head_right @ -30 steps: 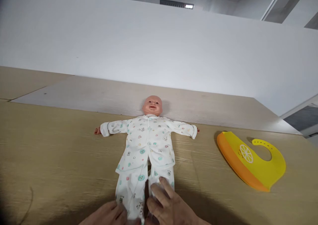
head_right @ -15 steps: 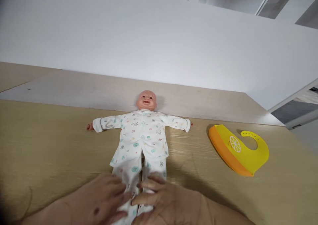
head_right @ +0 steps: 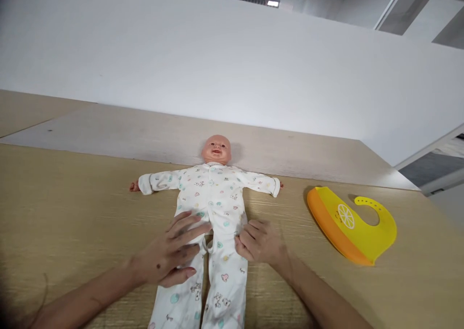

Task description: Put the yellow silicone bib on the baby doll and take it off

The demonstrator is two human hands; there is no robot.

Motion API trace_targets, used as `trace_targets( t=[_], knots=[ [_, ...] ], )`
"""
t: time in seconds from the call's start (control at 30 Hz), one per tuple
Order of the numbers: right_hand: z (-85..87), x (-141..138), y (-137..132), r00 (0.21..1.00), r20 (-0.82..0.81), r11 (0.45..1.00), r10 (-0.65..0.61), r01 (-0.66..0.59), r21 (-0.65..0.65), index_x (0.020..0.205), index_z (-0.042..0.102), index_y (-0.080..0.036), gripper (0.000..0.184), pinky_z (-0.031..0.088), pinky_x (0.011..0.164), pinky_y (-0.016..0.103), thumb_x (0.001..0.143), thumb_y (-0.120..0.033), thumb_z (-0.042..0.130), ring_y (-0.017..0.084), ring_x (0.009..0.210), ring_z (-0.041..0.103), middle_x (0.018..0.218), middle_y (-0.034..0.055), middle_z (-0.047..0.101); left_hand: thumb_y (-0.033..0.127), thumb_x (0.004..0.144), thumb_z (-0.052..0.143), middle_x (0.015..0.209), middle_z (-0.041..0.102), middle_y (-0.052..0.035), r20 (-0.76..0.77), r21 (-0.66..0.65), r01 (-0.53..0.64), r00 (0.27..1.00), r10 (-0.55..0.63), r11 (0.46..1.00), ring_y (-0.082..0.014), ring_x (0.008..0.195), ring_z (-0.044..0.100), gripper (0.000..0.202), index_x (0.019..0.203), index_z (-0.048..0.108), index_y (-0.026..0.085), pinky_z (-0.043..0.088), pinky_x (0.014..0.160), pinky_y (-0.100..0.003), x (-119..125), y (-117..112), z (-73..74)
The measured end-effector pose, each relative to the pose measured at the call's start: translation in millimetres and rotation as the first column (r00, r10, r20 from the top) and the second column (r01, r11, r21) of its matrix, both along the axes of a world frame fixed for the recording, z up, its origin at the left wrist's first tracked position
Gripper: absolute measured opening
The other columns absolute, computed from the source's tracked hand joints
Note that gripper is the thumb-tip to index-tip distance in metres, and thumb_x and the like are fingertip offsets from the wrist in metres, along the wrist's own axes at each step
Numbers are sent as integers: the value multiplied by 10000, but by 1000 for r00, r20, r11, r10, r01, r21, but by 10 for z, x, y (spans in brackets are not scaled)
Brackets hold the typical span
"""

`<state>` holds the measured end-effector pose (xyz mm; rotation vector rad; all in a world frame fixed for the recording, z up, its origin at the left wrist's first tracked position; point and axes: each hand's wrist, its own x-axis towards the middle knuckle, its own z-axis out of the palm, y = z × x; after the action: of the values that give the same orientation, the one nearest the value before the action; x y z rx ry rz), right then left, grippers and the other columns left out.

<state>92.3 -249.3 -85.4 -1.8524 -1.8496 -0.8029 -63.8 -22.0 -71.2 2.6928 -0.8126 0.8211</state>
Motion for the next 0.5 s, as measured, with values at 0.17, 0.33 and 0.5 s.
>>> trace_targets(
  t=[0.17,0.33,0.5],
  knots=[
    [-25,5,-20,998,-62,1000,-1,0,-7,633,333,-170,272,203,530,261,790,-82,537,98,544,284,538,-30,371,315,841,459,1184,568,-118,104,-39,8,995,-4,999,-292,1187,443,162,779,523,181,376,1026,-503,28,-4,-74],
    [-103,-4,-19,987,-158,1000,4,-5,-12,631,312,-169,279,204,534,256,812,-79,504,91,541,282,549,-29,358,308,853,428,1193,542,-118,122,-55,-47,991,53,997,-282,1175,443,163,767,486,183,421,976,-494,11,-58,-96],
    [-153,3,-44,944,-331,1000,-1,2,2,635,303,-173,292,215,522,248,853,-76,471,81,523,279,554,-36,326,248,848,378,1044,606,-119,239,-80,-133,959,149,988,-242,1005,544,148,837,516,194,482,855,-427,-54,-6,24]
  ],
)
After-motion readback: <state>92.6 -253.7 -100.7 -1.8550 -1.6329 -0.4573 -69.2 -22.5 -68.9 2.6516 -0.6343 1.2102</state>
